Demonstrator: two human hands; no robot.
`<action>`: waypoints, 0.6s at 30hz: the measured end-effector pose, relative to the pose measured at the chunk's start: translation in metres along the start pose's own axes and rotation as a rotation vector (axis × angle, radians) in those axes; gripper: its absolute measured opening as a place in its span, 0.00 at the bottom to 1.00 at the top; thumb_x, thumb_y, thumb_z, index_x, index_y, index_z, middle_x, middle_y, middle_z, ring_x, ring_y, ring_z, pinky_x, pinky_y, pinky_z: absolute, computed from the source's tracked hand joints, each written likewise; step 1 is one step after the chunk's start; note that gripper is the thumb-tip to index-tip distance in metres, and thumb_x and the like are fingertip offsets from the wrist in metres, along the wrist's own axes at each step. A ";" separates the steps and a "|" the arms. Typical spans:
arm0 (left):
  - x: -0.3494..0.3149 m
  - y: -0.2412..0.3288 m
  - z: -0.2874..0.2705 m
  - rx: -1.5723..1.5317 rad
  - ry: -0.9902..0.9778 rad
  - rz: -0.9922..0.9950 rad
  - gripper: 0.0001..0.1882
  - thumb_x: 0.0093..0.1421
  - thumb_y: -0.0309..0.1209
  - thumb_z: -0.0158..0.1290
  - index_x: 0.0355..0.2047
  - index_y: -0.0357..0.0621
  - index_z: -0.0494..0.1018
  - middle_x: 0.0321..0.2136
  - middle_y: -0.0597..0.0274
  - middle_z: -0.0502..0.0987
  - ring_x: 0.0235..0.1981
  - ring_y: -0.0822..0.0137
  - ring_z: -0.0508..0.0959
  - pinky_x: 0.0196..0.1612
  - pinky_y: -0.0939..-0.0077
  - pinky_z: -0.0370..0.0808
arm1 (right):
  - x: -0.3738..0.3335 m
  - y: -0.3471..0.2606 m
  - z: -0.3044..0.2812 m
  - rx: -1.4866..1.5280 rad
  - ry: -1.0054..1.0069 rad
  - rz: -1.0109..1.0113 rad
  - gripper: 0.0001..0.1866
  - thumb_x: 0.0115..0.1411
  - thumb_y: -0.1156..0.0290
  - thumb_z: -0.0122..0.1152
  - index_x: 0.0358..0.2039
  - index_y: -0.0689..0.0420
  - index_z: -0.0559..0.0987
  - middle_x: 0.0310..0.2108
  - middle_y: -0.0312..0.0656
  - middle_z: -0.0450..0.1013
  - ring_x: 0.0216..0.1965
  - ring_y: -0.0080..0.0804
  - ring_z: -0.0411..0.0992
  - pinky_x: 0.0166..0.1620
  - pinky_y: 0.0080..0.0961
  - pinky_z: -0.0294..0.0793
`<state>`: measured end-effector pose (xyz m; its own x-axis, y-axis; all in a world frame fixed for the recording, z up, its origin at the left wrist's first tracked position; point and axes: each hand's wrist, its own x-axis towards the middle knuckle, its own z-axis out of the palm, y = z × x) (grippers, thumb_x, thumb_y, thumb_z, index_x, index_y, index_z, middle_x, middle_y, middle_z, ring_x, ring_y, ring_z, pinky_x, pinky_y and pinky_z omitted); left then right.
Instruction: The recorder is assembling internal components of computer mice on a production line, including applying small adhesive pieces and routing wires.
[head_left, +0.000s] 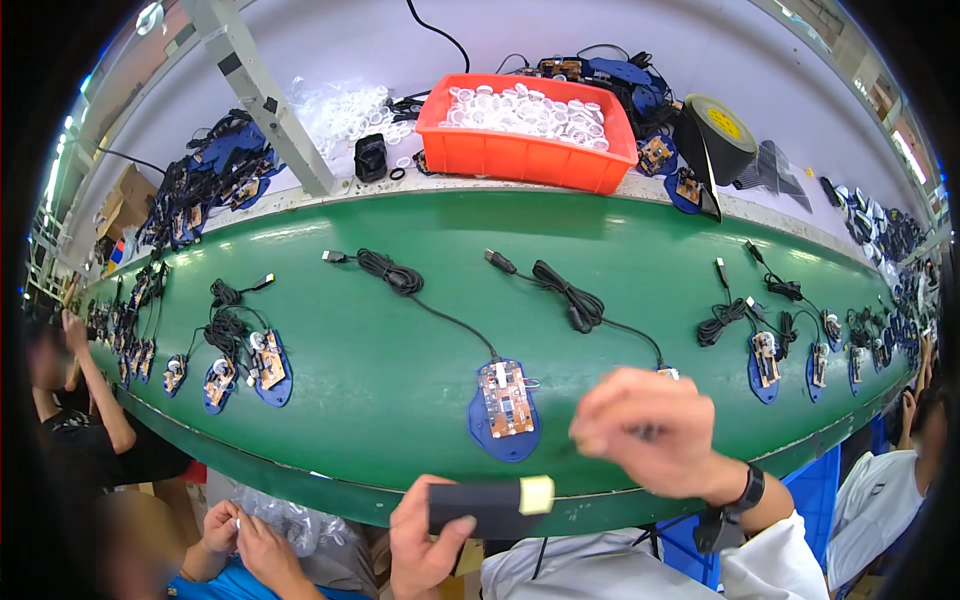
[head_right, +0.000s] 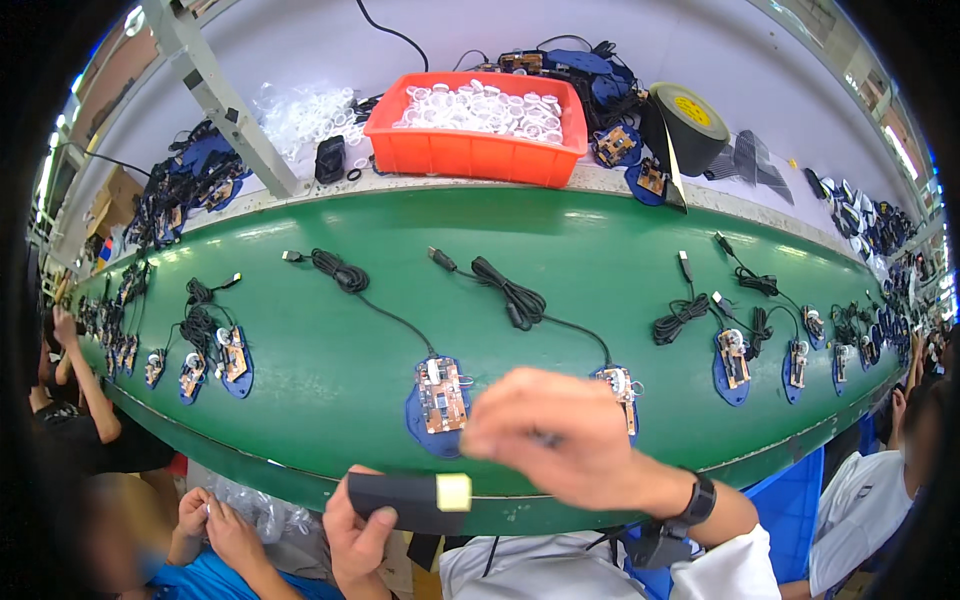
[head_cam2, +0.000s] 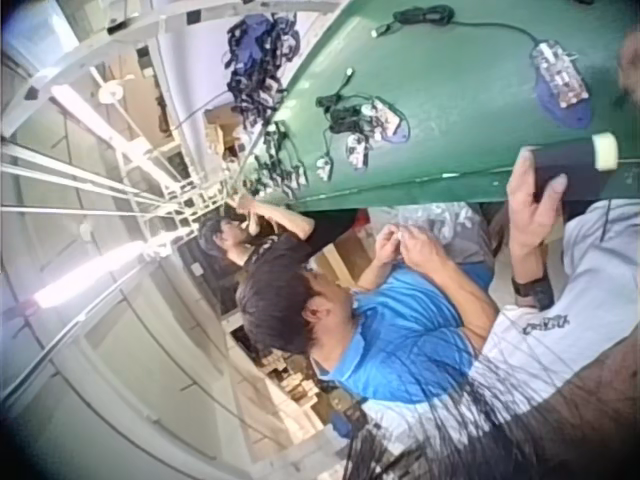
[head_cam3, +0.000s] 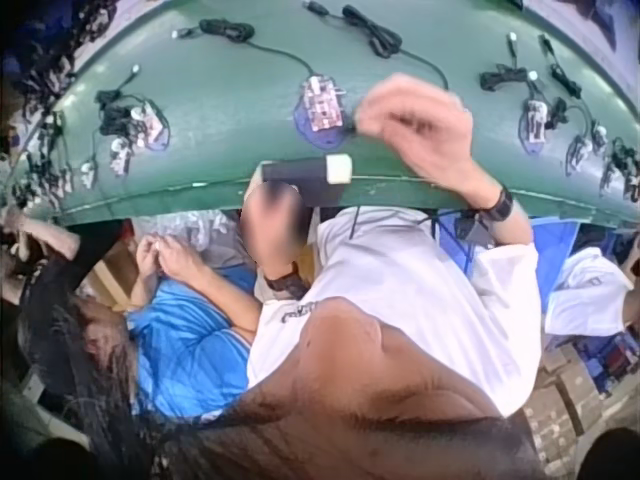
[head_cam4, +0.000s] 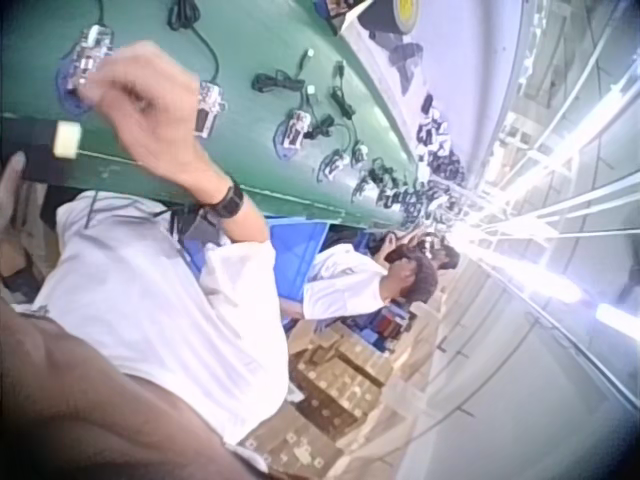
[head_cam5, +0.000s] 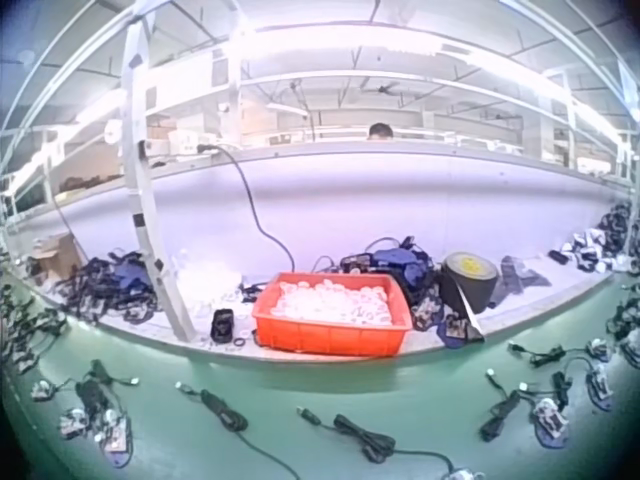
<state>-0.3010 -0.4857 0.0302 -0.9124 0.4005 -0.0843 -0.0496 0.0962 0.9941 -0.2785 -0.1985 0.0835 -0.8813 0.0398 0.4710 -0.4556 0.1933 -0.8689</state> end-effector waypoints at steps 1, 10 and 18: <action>0.000 0.002 0.000 -0.044 -0.108 -0.031 0.16 0.60 0.29 0.64 0.44 0.28 0.80 0.44 0.55 0.82 0.42 0.68 0.80 0.46 0.74 0.76 | 0.009 0.006 -0.002 -0.027 -0.038 0.073 0.08 0.58 0.84 0.72 0.38 0.64 0.86 0.39 0.46 0.81 0.33 0.33 0.80 0.35 0.29 0.79; 0.027 0.005 0.035 0.439 -0.224 0.495 0.14 0.55 0.25 0.67 0.34 0.28 0.74 0.51 0.44 0.81 0.48 0.40 0.78 0.49 0.51 0.76 | 0.031 0.037 0.006 -0.228 -0.211 0.131 0.21 0.62 0.81 0.67 0.57 0.58 0.82 0.43 0.47 0.82 0.40 0.43 0.82 0.42 0.32 0.80; 0.038 -0.004 0.044 0.761 -0.179 0.560 0.18 0.57 0.35 0.65 0.28 0.32 0.72 0.57 0.47 0.78 0.56 0.44 0.75 0.54 0.51 0.69 | -0.016 0.039 0.010 -0.426 -0.282 0.181 0.38 0.59 0.83 0.67 0.70 0.58 0.69 0.39 0.49 0.82 0.34 0.49 0.81 0.37 0.39 0.81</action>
<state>-0.3178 -0.4310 0.0205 -0.6447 0.6954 0.3175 0.7092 0.3890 0.5880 -0.2836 -0.2015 0.0410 -0.9673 -0.1438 0.2091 -0.2534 0.5906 -0.7661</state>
